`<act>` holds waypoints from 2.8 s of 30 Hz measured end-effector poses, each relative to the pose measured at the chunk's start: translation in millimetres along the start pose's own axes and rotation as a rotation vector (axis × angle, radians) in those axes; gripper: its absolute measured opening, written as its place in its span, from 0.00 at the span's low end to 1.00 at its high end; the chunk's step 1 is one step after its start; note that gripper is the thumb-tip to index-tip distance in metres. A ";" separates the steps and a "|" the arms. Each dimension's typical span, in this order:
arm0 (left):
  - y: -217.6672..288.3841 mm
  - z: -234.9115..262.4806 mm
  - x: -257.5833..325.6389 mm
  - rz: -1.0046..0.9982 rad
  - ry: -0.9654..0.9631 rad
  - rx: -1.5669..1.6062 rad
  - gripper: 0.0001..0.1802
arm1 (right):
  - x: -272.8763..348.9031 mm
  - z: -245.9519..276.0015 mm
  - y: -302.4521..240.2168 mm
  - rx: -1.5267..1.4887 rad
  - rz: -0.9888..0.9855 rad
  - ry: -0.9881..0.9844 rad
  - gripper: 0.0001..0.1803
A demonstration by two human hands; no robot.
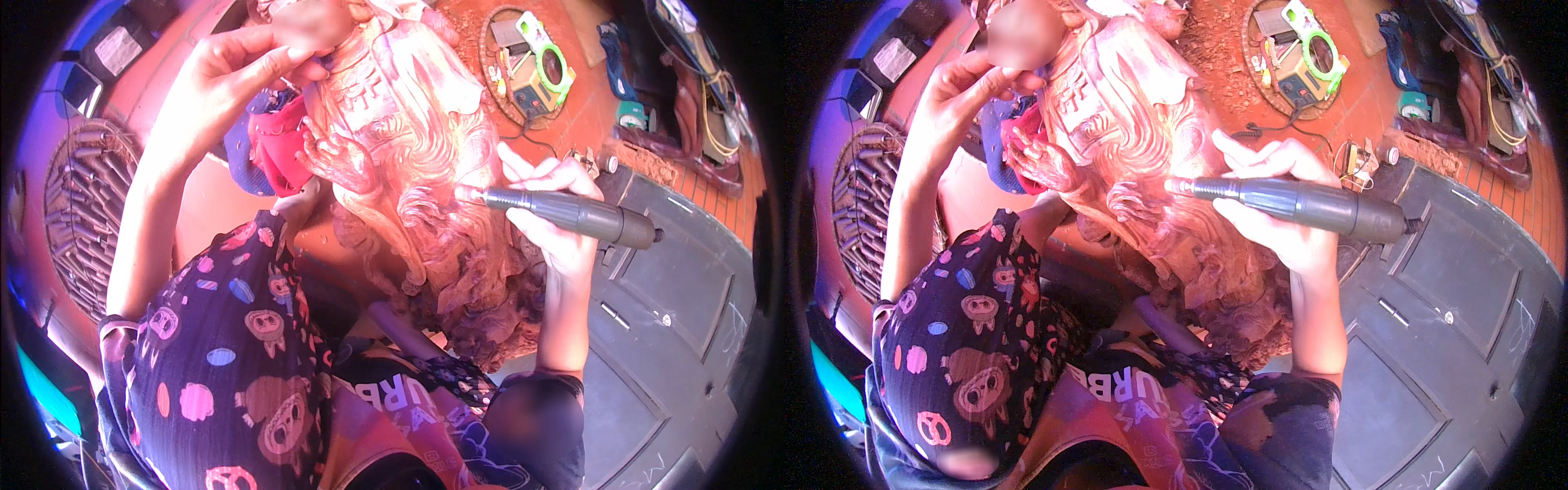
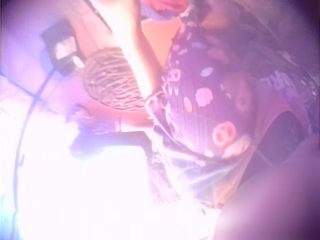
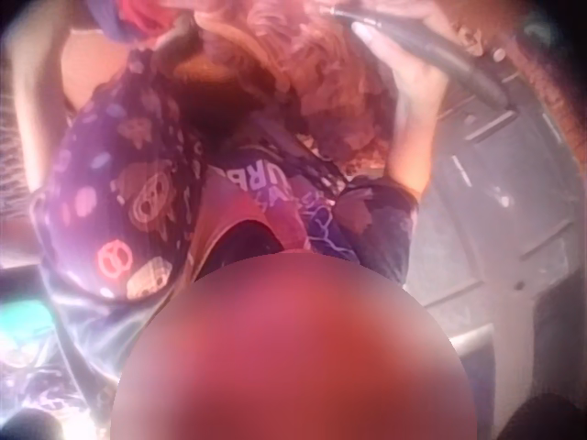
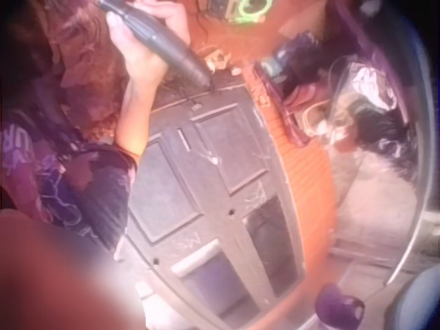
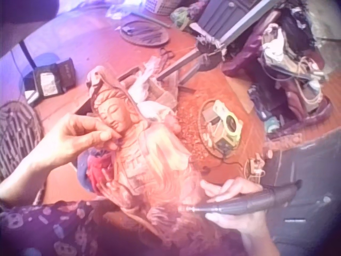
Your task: The person carves a wooden sculpture of a figure using a rotary tool and a wooden mallet. They switch between tools to refine details on the sculpture's surface and hair.
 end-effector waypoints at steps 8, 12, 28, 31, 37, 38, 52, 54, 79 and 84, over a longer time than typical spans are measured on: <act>-1.8 1.4 1.8 0.045 0.014 -0.015 0.17 | -6.7 25.7 0.2 -0.234 0.167 0.008 0.17; -2.0 4.0 1.7 0.055 0.033 -0.052 0.17 | -10.2 29.1 22.6 -0.317 0.137 -0.063 0.18; 1.8 5.6 3.9 0.081 0.061 -0.095 0.16 | -11.3 19.3 54.9 -0.401 -0.034 -0.136 0.15; 2.4 5.2 4.4 0.081 0.063 -0.100 0.17 | -10.8 18.6 49.9 -0.393 -0.019 -0.147 0.15; 2.7 2.8 3.9 0.079 0.049 -0.072 0.18 | -12.7 20.8 43.3 -0.336 -0.124 -0.106 0.15; 1.3 2.2 3.6 0.091 0.045 -0.072 0.17 | -14.2 19.2 38.9 -0.323 -0.106 -0.134 0.16; -0.9 2.7 2.4 0.033 0.022 0.009 0.17 | -19.1 14.1 15.0 -0.112 -0.170 -0.103 0.13; -1.2 2.7 2.3 0.037 0.023 0.009 0.17 | -19.9 13.4 12.6 -0.092 -0.173 -0.105 0.13; -0.4 4.6 2.2 -0.033 0.014 0.016 0.16 | -24.6 -11.6 -22.4 0.150 -0.129 -0.076 0.12; -2.8 3.6 0.0 -0.027 0.046 0.028 0.17 | -25.2 -15.1 -29.2 0.217 -0.114 0.054 0.10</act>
Point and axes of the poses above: each hand's wrist, its own x-axis away from the middle knuckle, its own z-axis out of the back of the hand, y = z × x, the point moved 8 cm from there along -x, towards the middle knuckle, and after that the axes turned 3 degrees about y, right-handed, at the moved point
